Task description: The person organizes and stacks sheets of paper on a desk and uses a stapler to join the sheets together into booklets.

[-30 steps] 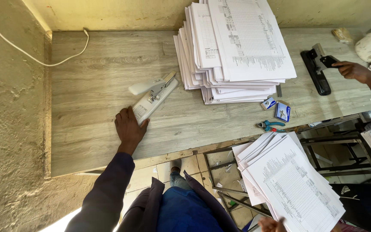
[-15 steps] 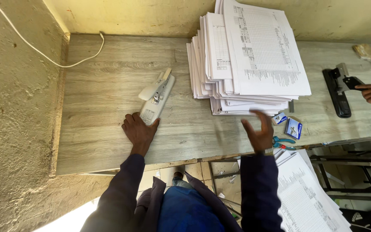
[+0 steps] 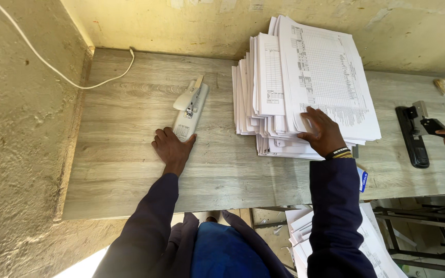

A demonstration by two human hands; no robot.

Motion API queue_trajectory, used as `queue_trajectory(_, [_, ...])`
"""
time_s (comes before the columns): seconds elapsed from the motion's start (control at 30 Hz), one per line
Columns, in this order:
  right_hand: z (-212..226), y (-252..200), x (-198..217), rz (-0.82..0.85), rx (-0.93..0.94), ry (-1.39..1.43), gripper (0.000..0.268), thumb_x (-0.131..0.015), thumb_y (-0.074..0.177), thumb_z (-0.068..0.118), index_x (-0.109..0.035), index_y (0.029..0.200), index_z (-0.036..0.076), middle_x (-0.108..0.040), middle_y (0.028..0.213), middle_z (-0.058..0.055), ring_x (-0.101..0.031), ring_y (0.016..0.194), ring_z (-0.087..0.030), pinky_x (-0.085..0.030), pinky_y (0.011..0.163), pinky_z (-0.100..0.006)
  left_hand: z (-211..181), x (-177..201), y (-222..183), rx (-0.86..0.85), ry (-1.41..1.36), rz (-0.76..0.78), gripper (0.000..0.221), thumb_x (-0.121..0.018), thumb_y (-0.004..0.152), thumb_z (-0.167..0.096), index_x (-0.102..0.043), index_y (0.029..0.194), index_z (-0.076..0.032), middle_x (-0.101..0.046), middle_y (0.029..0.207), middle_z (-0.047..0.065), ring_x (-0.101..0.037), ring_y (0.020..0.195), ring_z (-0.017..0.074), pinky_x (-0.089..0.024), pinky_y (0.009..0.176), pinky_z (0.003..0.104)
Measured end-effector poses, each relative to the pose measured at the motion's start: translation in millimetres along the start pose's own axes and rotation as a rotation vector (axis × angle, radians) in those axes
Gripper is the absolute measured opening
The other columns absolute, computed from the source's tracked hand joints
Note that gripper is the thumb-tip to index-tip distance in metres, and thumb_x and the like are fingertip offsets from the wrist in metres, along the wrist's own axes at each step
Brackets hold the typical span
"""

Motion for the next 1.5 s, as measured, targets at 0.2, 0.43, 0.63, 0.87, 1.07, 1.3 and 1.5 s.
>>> queue_trajectory(0.2, [-5, -5, 10, -0.033, -0.009, 0.255, 0.056, -0.039, 0.115, 0.05, -0.061, 0.151, 0.012, -0.067, 0.146, -0.022, -0.058, 0.137, -0.051, -0.05, 0.112, -0.062, -7, -12, 13, 0.036, 0.021, 0.041, 0.096, -0.084, 0.055, -0.088, -0.063, 0.101, -0.005, -0.057, 0.098, 0.014, -0.067, 0.087, 0.0386, -0.05, 0.082, 0.048])
queue_trajectory(0.43, [-12, -7, 11, -0.051, -0.126, 0.154, 0.059, -0.08, 0.088, 0.04, -0.069, 0.144, 0.022, -0.071, 0.147, -0.005, -0.062, 0.139, -0.035, -0.051, 0.114, -0.055, -8, -15, 16, 0.046, 0.031, 0.11, 0.096, -0.081, 0.059, -0.089, -0.062, 0.104, -0.006, -0.056, 0.1, 0.013, -0.068, 0.089, 0.0378, -0.052, 0.081, 0.049])
queue_trajectory(0.63, [-4, -3, 10, -0.023, 0.007, 0.098, 0.07, -0.09, 0.08, 0.044, -0.069, 0.139, 0.01, -0.067, 0.152, -0.016, -0.061, 0.139, -0.044, -0.052, 0.113, -0.061, -7, -16, 18, 0.064, 0.023, 0.2, 0.094, -0.082, 0.062, -0.087, -0.062, 0.106, -0.006, -0.057, 0.103, 0.013, -0.069, 0.092, 0.0381, -0.053, 0.082, 0.05])
queue_trajectory(0.87, [3, -7, 18, -0.039, 0.006, 0.186, 0.057, -0.076, 0.097, 0.041, -0.063, 0.147, 0.017, -0.065, 0.154, -0.01, -0.056, 0.144, -0.04, -0.05, 0.115, -0.06, -9, -6, 19, 0.044, 0.035, 0.249, 0.096, -0.078, 0.068, -0.088, -0.062, 0.111, -0.004, -0.057, 0.105, 0.014, -0.069, 0.094, 0.0389, -0.053, 0.081, 0.051])
queue_trajectory(1.07, [12, -8, 12, -0.193, -0.018, 0.086, 0.053, -0.066, 0.096, 0.016, -0.063, 0.149, 0.015, -0.073, 0.141, -0.011, -0.069, 0.124, -0.043, -0.055, 0.106, -0.06, 3, -2, 13, -0.052, -0.052, 0.36, 0.107, -0.073, 0.072, -0.088, -0.062, 0.133, -0.001, -0.06, 0.116, 0.018, -0.068, 0.108, 0.0429, -0.05, 0.09, 0.054])
queue_trajectory(1.3, [6, -2, 1, -0.41, -0.163, -0.041, 0.049, -0.062, 0.092, 0.016, -0.074, 0.136, 0.035, -0.078, 0.127, 0.012, -0.075, 0.114, -0.027, -0.055, 0.107, -0.045, 15, 23, -19, 0.056, -0.336, 0.262, 0.104, -0.09, 0.069, -0.064, -0.054, 0.147, -0.006, -0.059, 0.128, 0.018, -0.066, 0.117, 0.0451, -0.053, 0.097, 0.061])
queue_trajectory(1.5, [-5, -7, 9, -0.651, -0.358, 0.326, 0.011, -0.077, 0.108, 0.026, -0.08, 0.11, 0.015, -0.075, 0.084, -0.012, -0.075, 0.097, -0.044, -0.058, 0.086, -0.042, 27, 40, -54, 0.06, -0.478, 0.201, 0.089, -0.093, 0.072, -0.052, -0.059, 0.142, -0.01, -0.059, 0.129, 0.015, -0.067, 0.116, 0.0411, -0.056, 0.095, 0.059])
Point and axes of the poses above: each hand's wrist, its own y-axis towards the middle knuckle, its own x-axis out of the back of the hand, z = x × y, the point moved 5 cm from there along y, towards the middle knuckle
